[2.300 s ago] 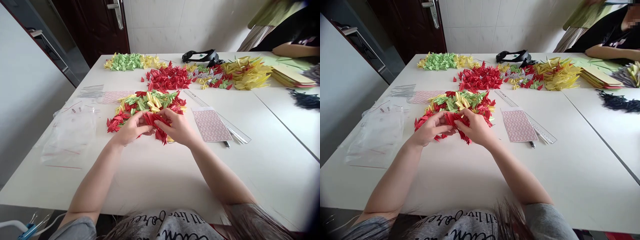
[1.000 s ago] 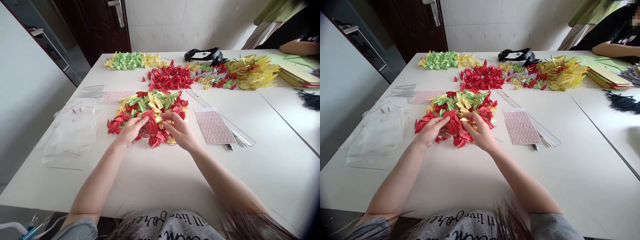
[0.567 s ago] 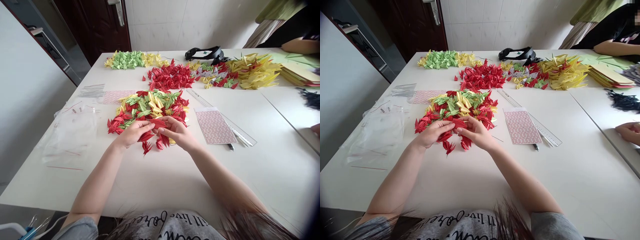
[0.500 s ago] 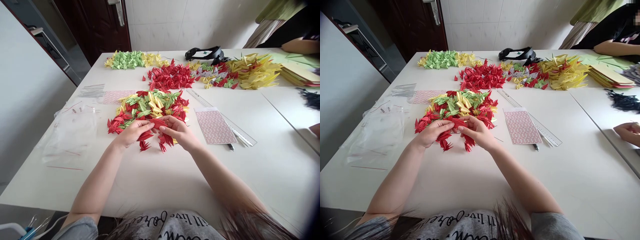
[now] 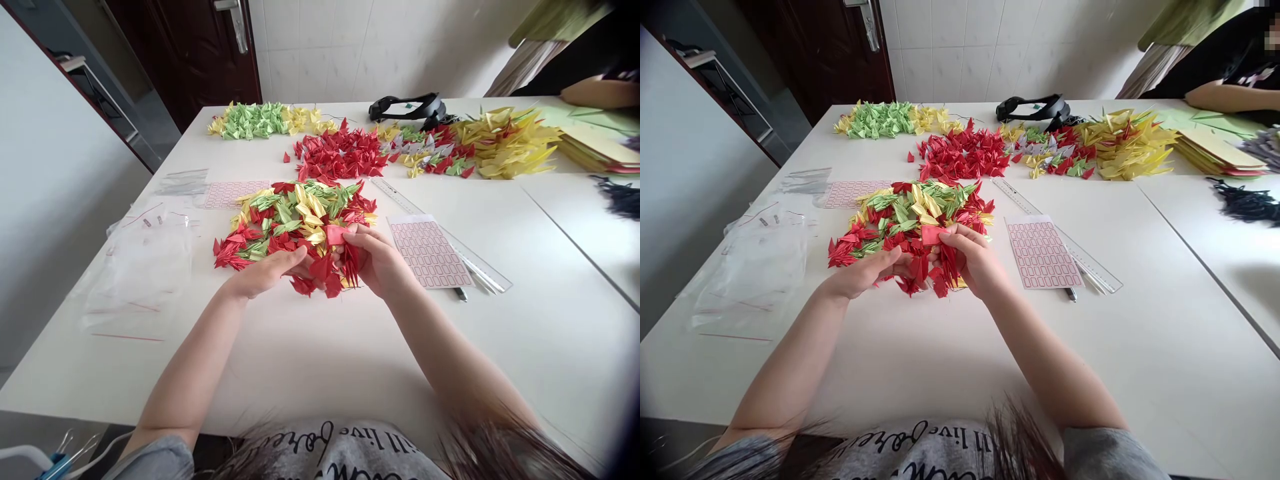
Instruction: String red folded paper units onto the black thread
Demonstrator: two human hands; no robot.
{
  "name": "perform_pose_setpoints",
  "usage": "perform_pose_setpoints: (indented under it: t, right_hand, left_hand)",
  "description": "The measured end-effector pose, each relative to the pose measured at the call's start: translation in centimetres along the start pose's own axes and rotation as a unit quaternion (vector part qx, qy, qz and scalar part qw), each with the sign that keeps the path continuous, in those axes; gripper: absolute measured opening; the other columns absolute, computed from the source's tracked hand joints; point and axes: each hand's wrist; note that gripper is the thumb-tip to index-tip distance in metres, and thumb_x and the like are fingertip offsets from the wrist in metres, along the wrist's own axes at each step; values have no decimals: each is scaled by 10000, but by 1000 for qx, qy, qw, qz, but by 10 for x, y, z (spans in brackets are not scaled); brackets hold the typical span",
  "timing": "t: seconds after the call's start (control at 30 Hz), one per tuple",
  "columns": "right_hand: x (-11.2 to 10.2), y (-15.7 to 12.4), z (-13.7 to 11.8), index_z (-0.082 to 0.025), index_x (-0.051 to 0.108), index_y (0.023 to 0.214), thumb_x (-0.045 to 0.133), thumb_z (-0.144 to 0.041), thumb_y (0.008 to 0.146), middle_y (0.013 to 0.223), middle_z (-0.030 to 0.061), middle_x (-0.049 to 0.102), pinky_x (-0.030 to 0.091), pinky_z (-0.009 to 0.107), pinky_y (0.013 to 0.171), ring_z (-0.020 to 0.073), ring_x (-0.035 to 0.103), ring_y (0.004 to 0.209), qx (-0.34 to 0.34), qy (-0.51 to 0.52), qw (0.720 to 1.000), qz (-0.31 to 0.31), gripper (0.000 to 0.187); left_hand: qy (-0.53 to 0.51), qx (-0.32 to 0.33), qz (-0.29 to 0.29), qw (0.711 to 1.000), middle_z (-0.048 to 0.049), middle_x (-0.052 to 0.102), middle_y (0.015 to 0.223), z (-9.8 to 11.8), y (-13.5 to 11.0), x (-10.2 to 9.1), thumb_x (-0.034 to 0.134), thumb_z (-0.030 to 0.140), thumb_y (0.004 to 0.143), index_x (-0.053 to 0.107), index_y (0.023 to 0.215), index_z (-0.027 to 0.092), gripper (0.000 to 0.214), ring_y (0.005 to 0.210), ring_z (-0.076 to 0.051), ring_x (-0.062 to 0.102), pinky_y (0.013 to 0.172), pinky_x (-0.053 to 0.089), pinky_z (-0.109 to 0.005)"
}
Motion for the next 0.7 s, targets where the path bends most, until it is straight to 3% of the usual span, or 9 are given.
perform_pose_setpoints:
  t: [0.1,0.2,0.27,0.33,0.47,0.53,0.7]
  right_hand:
    - [-4,0,-5,-197,491,755,655,-315,780,697,5,593,521,284,608,142,603,627,-25,8,999,19,204]
    - [-8,1,-10,-195,500,774,639,-299,775,732,13,612,541,282,629,139,619,646,-43,24,997,52,174]
    - [-10,2,-14,-195,498,778,635,-290,754,737,14,612,555,279,640,141,632,662,-52,33,995,81,168]
    - [-12,3,-17,-196,494,781,624,-297,746,750,20,614,570,281,663,153,654,708,-68,32,992,100,168]
    - [-14,5,-20,-193,520,800,597,-297,761,789,38,636,591,286,709,182,687,832,-92,34,988,117,135]
    - [-13,5,-19,-188,544,805,597,-282,763,794,42,654,599,287,716,185,694,841,-87,55,988,118,115]
    - [-5,3,-16,-155,603,823,623,-272,769,830,68,696,608,286,753,185,705,824,-64,102,988,96,130]
  left_hand:
    - [-6,2,-87,996,-130,729,1006,-2,-1,-2,474,634,904,684,1058,180,523,909,-245,692,854,540,-373]
    - [-30,-6,-110,993,-148,720,1060,-5,-1,-7,450,646,909,649,1147,182,558,870,-232,707,783,555,-346]
    - [-61,-13,-99,993,-162,721,1070,-6,-2,-10,407,685,903,646,1177,181,621,869,-238,718,766,562,-343]
    - [-81,-15,-83,993,-166,725,1070,-6,-3,-12,506,673,867,654,1174,180,599,878,-253,726,757,573,-348]
    - [-61,-13,-46,997,-113,749,987,-1,-6,-14,811,370,724,669,1143,194,476,854,-239,735,783,582,-342]
    - [-49,-13,-24,998,-97,752,942,1,-7,-14,815,298,718,688,1095,184,415,855,-225,734,790,579,-327]
    - [-19,-26,34,999,-107,744,959,2,-7,-14,776,314,758,696,1019,155,316,884,-217,717,800,571,-327]
Point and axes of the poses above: each hand's wrist, its own y-axis towards the middle knuckle, its own x-axis out of the palm, z = x × y
